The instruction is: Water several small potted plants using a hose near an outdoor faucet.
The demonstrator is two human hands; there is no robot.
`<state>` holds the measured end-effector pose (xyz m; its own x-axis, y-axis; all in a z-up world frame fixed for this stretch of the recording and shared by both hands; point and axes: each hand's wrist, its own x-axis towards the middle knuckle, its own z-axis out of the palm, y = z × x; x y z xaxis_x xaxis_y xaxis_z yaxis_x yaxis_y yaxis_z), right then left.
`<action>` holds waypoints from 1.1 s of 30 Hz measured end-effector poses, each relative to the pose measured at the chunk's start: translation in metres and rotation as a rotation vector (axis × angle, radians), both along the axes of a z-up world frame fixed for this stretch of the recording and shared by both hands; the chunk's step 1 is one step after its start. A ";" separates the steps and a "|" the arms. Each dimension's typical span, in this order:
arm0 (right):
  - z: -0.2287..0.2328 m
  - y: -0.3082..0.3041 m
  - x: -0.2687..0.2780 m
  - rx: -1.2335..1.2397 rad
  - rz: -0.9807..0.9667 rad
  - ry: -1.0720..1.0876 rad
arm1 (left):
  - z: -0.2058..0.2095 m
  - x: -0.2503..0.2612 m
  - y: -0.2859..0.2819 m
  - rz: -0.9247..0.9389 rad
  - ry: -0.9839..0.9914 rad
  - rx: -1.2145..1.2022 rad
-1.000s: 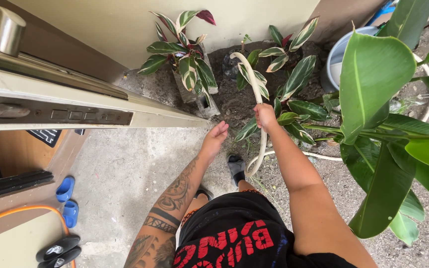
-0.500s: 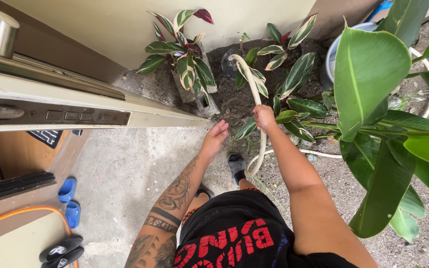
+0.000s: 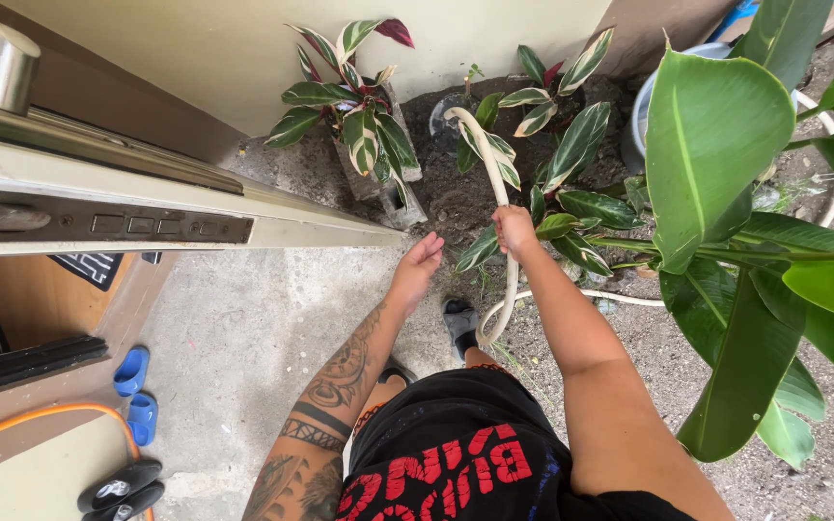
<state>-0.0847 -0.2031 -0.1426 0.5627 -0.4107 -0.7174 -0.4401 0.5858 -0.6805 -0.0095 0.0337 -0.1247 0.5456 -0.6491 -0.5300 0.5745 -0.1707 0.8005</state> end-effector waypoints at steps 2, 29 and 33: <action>0.003 -0.001 -0.003 0.000 -0.005 -0.001 | 0.004 0.000 0.000 -0.008 0.002 0.012; -0.002 -0.126 -0.149 0.007 -0.387 0.005 | -0.022 -0.021 -0.026 -0.098 -0.021 0.019; 0.016 -0.113 -0.144 -0.024 -0.355 0.017 | -0.012 -0.019 -0.023 -0.099 -0.028 0.078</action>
